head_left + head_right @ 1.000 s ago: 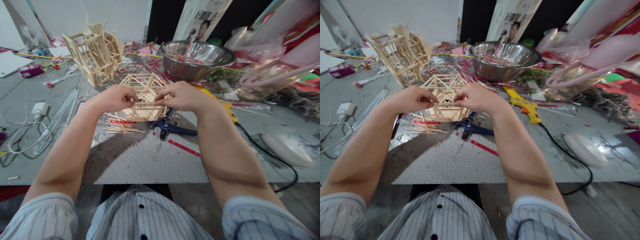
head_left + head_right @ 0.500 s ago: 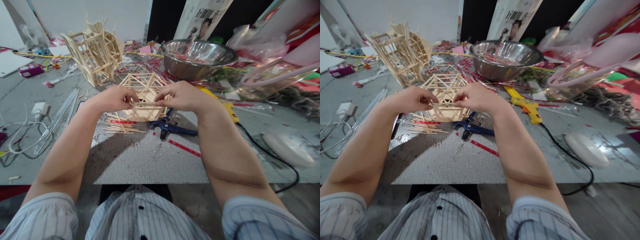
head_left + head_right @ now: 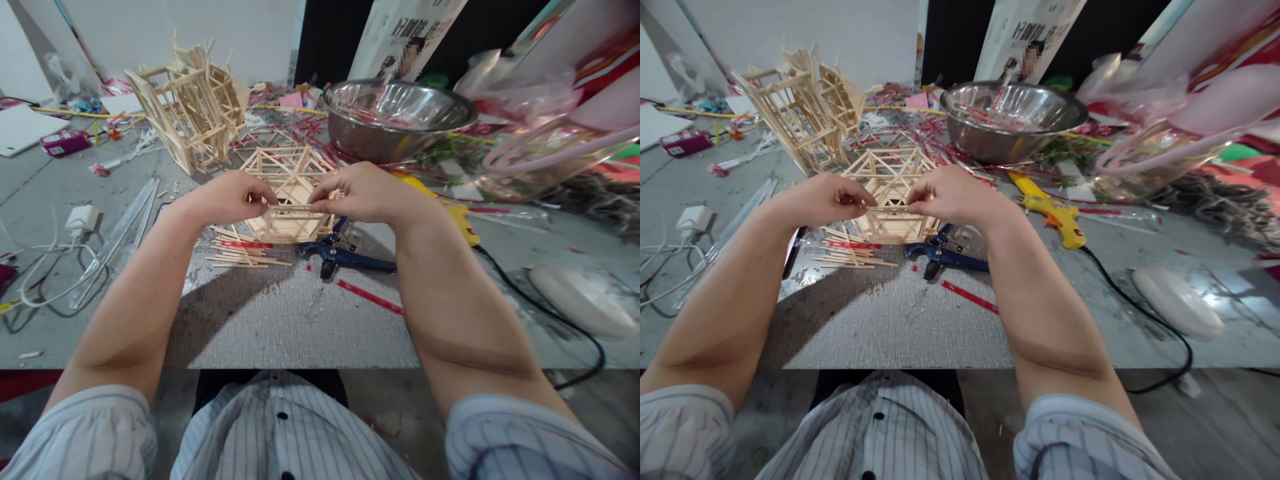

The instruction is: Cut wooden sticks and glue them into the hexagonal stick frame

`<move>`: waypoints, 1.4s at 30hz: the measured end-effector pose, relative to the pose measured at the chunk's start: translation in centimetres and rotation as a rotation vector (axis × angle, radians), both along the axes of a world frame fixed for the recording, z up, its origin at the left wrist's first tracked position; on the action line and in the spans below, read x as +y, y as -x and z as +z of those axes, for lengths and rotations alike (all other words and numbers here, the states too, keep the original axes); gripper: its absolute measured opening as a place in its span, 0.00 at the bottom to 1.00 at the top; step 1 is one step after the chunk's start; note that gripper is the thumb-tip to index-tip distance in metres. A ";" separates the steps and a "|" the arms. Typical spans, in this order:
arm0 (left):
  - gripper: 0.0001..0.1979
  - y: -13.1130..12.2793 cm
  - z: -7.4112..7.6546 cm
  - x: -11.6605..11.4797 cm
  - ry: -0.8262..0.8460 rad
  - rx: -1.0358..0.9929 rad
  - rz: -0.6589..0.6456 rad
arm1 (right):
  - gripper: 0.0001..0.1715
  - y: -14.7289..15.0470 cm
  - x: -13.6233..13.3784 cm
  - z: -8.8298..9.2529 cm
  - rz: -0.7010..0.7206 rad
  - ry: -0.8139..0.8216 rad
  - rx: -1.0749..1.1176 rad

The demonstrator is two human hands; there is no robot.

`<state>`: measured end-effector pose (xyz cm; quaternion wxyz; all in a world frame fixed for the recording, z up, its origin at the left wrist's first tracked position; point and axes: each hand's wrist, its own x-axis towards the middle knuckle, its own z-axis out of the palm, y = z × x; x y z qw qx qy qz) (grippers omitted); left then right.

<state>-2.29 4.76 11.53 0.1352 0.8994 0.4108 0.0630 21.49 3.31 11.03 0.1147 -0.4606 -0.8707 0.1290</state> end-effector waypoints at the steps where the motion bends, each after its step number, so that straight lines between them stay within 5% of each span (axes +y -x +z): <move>1: 0.19 0.0 0.0 0.1 -0.003 0.001 -0.002 | 0.13 0.0 0.0 0.0 0.001 -0.003 0.004; 18: 0.16 -0.6 -0.6 0.1 -0.039 -0.064 0.032 | 0.14 0.1 0.1 -0.1 -0.030 0.010 0.000; 26: 0.15 -0.6 -0.5 0.2 -0.027 -0.077 0.035 | 0.18 -2.3 -0.1 0.9 -0.098 0.007 0.055; 42: 0.14 -0.4 -1.0 0.6 -0.027 -0.123 0.019 | 0.11 -1.6 -0.2 1.3 -0.115 0.148 -0.107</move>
